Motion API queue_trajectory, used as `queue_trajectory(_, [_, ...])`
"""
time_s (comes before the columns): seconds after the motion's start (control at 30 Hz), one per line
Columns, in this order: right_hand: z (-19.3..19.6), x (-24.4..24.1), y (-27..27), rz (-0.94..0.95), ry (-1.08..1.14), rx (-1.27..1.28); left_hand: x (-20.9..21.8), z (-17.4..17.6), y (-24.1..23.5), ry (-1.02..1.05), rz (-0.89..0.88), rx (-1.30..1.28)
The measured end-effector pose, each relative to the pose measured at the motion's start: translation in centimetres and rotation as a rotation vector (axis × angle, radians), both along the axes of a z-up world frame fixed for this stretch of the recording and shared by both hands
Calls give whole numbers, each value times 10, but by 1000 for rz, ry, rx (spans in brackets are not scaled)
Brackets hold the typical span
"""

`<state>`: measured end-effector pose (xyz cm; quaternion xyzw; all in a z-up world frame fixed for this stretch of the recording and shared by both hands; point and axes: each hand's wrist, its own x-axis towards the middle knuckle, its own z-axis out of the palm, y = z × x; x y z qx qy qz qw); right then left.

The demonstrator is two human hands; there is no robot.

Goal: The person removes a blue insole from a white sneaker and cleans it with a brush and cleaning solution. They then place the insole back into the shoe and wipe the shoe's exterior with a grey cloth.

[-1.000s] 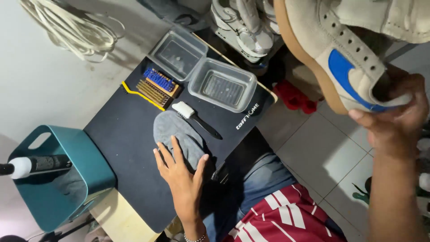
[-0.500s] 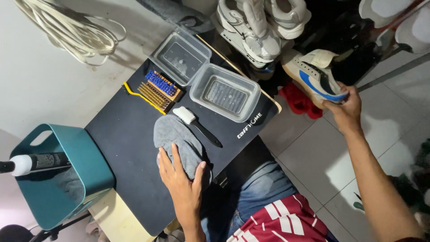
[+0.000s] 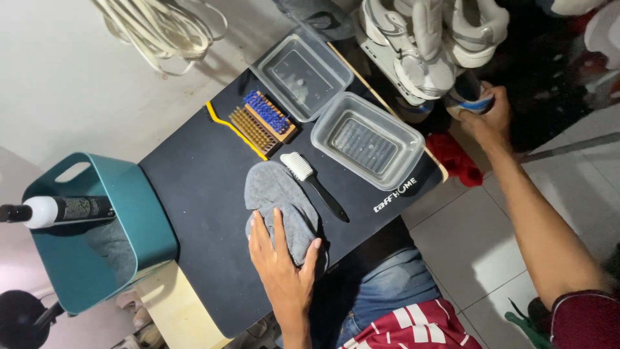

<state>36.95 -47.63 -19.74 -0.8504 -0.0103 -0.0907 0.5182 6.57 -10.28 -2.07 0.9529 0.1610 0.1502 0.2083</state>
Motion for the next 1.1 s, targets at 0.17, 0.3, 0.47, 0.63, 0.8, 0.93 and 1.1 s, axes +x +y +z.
queue_trajectory(0.17, [-12,29,20,-2,41,85,-1,3,0,-33,9,-67])
queue_trajectory(0.3, [-6,36,36,53,5,102,-5,9,0,-141,63,-256])
queue_trajectory(0.47, [2,23,36,105,13,-44,-7,11,4,-263,81,-271])
queue_trajectory(0.63, [-41,22,-17,33,-29,-15,-12,19,13,-397,243,-511])
queue_trajectory(0.8, [-6,-23,4,-47,-550,31,-27,4,34,-721,686,-910])
queue_trajectory(0.93, [100,-148,87,132,-584,142,-42,19,45,-857,817,-1101])
queue_trajectory(1.1, [247,-230,249,831,110,25,-50,23,36,-934,633,-1206])
